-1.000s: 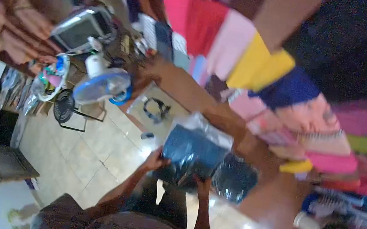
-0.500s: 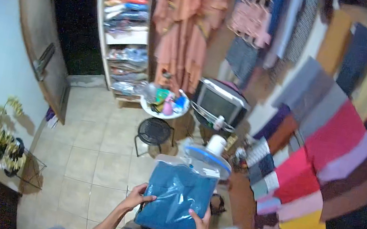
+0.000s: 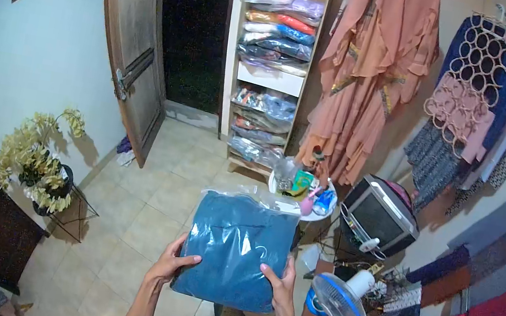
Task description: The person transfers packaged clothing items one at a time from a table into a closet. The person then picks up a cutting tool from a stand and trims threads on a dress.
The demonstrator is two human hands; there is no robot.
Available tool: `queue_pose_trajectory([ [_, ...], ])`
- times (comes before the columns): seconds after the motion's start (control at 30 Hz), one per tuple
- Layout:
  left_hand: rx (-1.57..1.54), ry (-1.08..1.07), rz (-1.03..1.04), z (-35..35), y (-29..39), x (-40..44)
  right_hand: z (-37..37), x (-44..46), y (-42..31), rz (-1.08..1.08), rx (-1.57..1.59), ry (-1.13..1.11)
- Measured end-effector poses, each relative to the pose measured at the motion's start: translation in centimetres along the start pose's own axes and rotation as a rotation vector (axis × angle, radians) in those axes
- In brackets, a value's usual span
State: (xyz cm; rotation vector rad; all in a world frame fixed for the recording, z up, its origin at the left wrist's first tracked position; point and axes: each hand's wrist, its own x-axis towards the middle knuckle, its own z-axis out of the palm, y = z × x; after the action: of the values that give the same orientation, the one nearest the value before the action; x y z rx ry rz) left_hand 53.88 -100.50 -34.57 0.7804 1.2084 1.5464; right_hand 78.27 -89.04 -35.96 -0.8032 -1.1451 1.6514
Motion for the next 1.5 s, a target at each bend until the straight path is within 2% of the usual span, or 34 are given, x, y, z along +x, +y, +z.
queue_pose_trajectory([
  [0.13, 0.073, -0.090, 0.020, -1.0, 2.3, 7.6, 0.7, 7.3, -0.4, -0.024, 0.036, -0.059],
  [0.23, 0.046, -0.048, 0.036, -1.0, 3.9, 13.8, 2.0, 13.5, -1.9, -0.115, 0.011, -0.150],
  [0.33, 0.082, -0.030, 0.138, -1.5, 6.0, 20.0, 2.7, 19.8, -3.6, -0.171, -0.002, -0.278],
  [0.43, 0.099, -0.033, 0.164, -1.8, 9.6, 25.7, 5.1, 26.0, -6.5, -0.199, -0.009, -0.285],
  [0.47, 0.099, -0.041, 0.172, -1.9, 11.1, 27.8, 5.2, 28.8, -6.3, -0.294, -0.102, -0.266],
  [0.57, 0.160, -0.070, 0.292, -2.1, 15.7, 34.6, 7.7, 35.8, -9.2, -0.308, -0.098, -0.293],
  [0.77, 0.207, -0.175, 0.568, -3.4, 27.0, 48.9, 14.4, 50.7, -15.6, -0.546, -0.133, -0.325],
  [0.83, 0.237, -0.224, 0.711, -4.2, 31.0, 54.2, 17.3, 55.1, -19.1, -0.650, -0.161, -0.378],
  [0.9, 0.202, -0.261, 0.726, -3.9, 35.4, 58.1, 19.6, 60.0, -22.1, -0.757, -0.203, -0.355],
  [0.97, 0.234, -0.297, 0.808, -4.0, 40.0, 63.4, 22.3, 63.9, -25.7, -0.737, -0.123, -0.385],
  [1.03, 0.212, -0.367, 0.809, -3.1, 44.6, 67.8, 24.2, 68.1, -29.3, -0.750, -0.182, -0.329],
  [1.13, 0.269, -0.397, 0.956, -2.1, 49.7, 75.9, 25.5, 75.8, -33.5, -0.760, -0.202, -0.298],
  [1.17, 0.298, -0.349, 0.962, -1.5, 50.9, 77.6, 25.8, 78.0, -34.8, -0.745, -0.256, -0.265],
  [1.33, 0.264, -0.398, 0.949, 1.2, 55.8, 88.7, 26.3, 87.9, -41.1, -0.761, -0.447, -0.123],
  [1.43, 0.324, -0.427, 0.855, 2.9, 57.9, 95.1, 25.4, 93.5, -44.1, -0.703, -0.613, -0.026],
  [1.5, 0.284, -0.400, 0.799, 4.6, 58.6, 98.5, 24.7, 98.6, -46.8, -0.771, -0.792, 0.040],
])
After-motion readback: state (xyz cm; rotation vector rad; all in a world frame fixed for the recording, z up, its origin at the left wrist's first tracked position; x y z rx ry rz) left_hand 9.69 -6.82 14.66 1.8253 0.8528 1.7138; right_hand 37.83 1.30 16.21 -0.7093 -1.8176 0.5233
